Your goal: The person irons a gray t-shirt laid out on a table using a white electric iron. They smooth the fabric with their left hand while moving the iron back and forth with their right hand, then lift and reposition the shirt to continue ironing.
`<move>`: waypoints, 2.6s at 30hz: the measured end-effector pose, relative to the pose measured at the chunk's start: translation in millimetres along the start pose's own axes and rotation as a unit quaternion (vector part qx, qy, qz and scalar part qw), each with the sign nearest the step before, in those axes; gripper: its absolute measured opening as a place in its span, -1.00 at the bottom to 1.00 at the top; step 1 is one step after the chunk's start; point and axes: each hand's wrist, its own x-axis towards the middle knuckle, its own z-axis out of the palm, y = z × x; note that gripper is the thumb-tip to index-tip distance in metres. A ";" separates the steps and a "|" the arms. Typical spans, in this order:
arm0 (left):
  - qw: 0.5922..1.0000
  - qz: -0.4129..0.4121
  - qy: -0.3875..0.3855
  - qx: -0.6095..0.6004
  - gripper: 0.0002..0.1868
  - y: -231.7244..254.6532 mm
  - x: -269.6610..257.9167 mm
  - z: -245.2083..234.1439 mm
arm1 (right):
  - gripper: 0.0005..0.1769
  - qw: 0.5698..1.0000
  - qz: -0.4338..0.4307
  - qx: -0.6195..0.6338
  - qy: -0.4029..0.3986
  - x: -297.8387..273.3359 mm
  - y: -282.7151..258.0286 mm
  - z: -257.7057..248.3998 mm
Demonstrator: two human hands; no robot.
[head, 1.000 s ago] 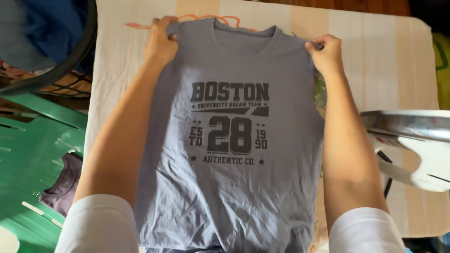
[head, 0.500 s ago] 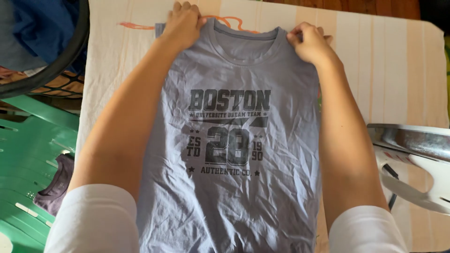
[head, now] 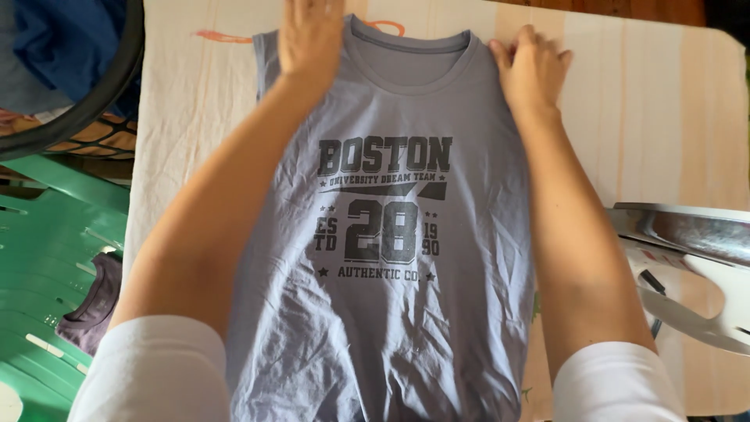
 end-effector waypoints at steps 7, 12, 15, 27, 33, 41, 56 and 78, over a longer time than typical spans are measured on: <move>0.966 -0.014 -0.140 -0.218 -0.33 105.4 -83.8 -84.8 | -0.48 0.980 -0.149 0.134 0.024 -106.7 -90.5 -11.7; 0.949 -0.052 -0.243 -0.195 -0.31 72.3 -89.0 -111.9 | -0.38 0.989 -0.141 0.043 -0.026 -129.0 -62.3 -15.3; 0.950 -0.129 -0.235 -0.163 -0.26 32.6 -104.4 -116.3 | -0.42 0.995 -0.096 0.025 -0.005 -132.8 -17.8 -20.0; 0.950 -0.249 -0.184 -0.047 -0.40 -31.3 -235.3 -179.3 | -0.34 0.952 0.198 0.091 -0.213 -230.5 37.8 -88.7; 0.940 -0.254 -0.192 -0.119 -0.50 -54.5 -286.8 -201.5 | -0.50 0.918 0.206 0.321 -0.106 -268.2 55.8 -96.1; 0.837 -0.364 -0.175 -0.370 -0.68 -61.9 -287.6 -216.2 | -0.68 0.710 0.225 0.626 -0.231 -267.7 38.5 -136.2; 0.910 -0.252 0.022 -0.330 -0.85 -77.4 -287.6 -210.9 | -0.77 0.992 0.058 0.099 0.053 -281.7 75.0 -75.1; 0.911 -0.355 -0.135 -0.159 -0.72 1.0 -391.7 -282.6 | -0.46 0.770 0.326 0.426 -0.345 -417.4 26.4 -169.5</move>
